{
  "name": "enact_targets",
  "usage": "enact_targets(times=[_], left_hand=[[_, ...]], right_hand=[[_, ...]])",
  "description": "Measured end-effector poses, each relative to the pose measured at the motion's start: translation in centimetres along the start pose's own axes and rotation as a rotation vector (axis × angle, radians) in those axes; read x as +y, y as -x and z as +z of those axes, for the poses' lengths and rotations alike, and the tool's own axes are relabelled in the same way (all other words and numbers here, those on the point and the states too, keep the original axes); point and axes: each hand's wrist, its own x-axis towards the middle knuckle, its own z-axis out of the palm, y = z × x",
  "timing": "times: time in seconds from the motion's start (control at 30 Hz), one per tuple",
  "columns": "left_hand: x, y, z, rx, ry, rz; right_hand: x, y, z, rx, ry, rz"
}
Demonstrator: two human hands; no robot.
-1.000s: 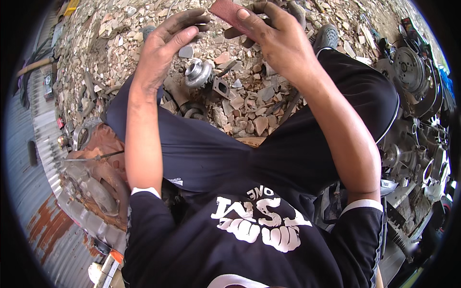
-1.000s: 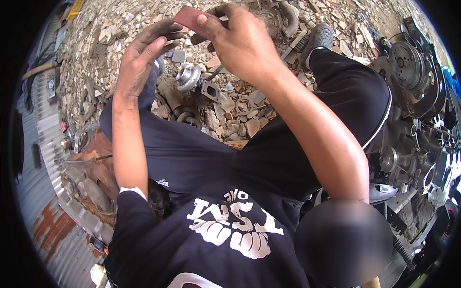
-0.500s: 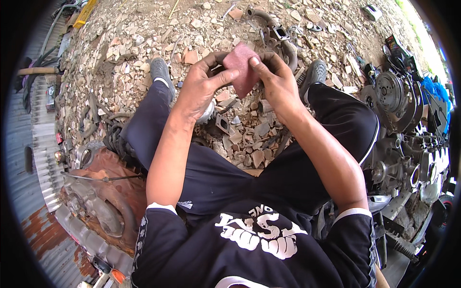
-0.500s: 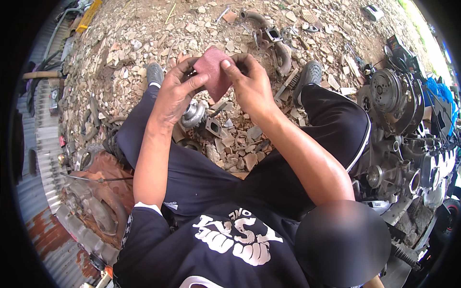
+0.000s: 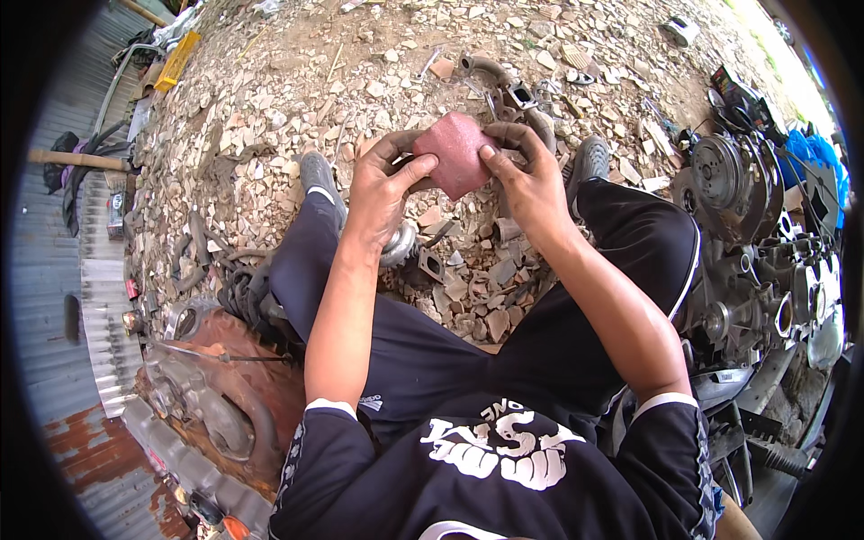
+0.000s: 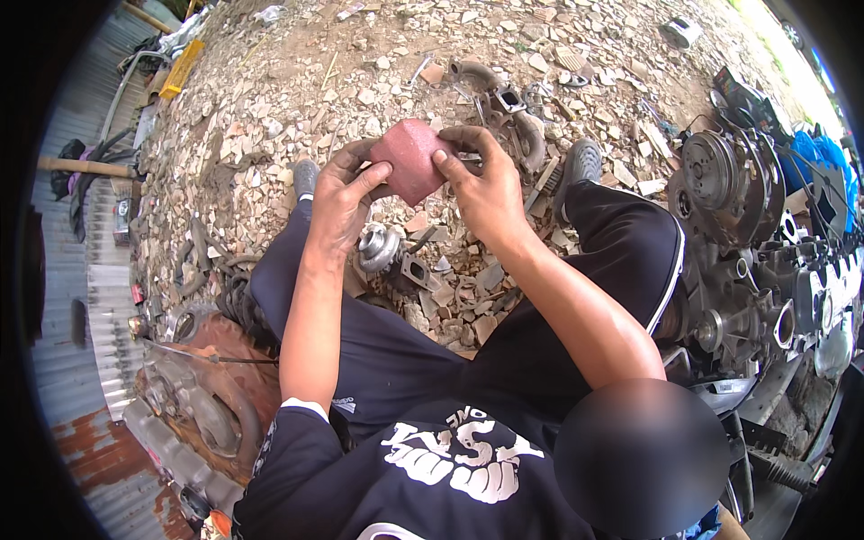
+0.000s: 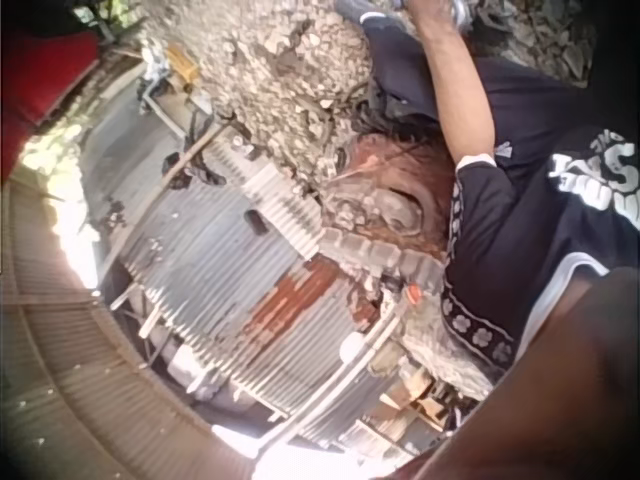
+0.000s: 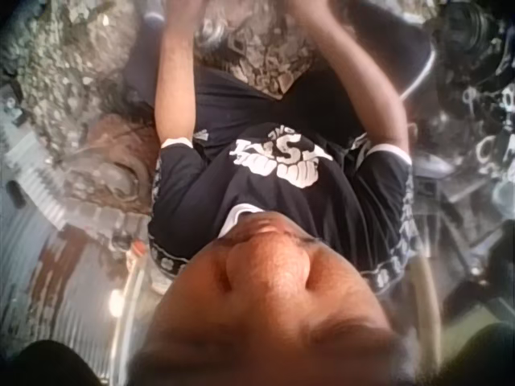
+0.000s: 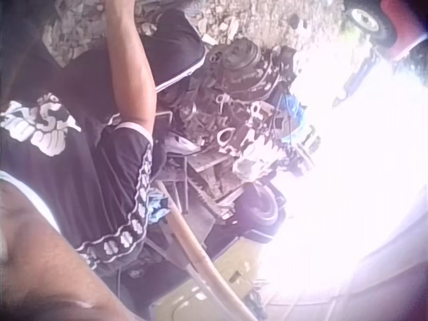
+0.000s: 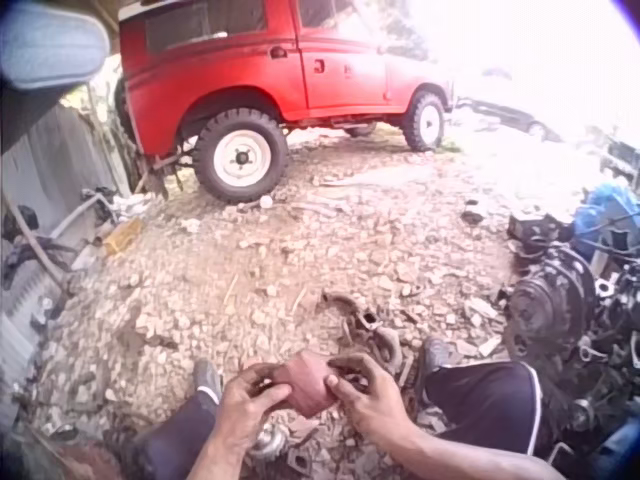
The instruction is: The person sits on the ground and uses a wire brush and sandpaper to clean a small metal part. They repeatedly scrub the surface with the brush and then rub it with sandpaper, occasionally inspecting the part.
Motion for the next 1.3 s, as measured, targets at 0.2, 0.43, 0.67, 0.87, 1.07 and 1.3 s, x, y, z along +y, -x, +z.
enact_targets(times=[0.2, 0.43, 0.67, 0.87, 1.07, 1.3], left_hand=[[0.0, -0.5, -0.1, -0.016, -0.108, 0.045], [-0.6, -0.9, -0.6, -0.070, -0.236, 0.080], [-0.5, -0.8, -0.2, -0.085, -0.195, 0.087], [-0.8, -0.8, 0.3, 0.000, -0.224, 0.147], [-1.8, -0.8, 1.0, 0.029, -0.150, 0.176], [-2.5, -0.9, 1.3, 0.070, -0.140, 0.199]], right_hand=[[0.1, 0.2, -0.8, -0.129, 0.111, 0.101], [0.2, 0.4, -1.3, -0.206, 0.090, 0.157], [1.2, 0.3, -1.9, -0.221, -0.023, 0.112], [0.6, 0.6, -1.6, -0.262, 0.070, 0.112], [1.7, 0.6, -1.0, -0.228, -0.040, 0.007], [0.6, 0.6, -1.1, -0.219, -0.022, 0.099]])
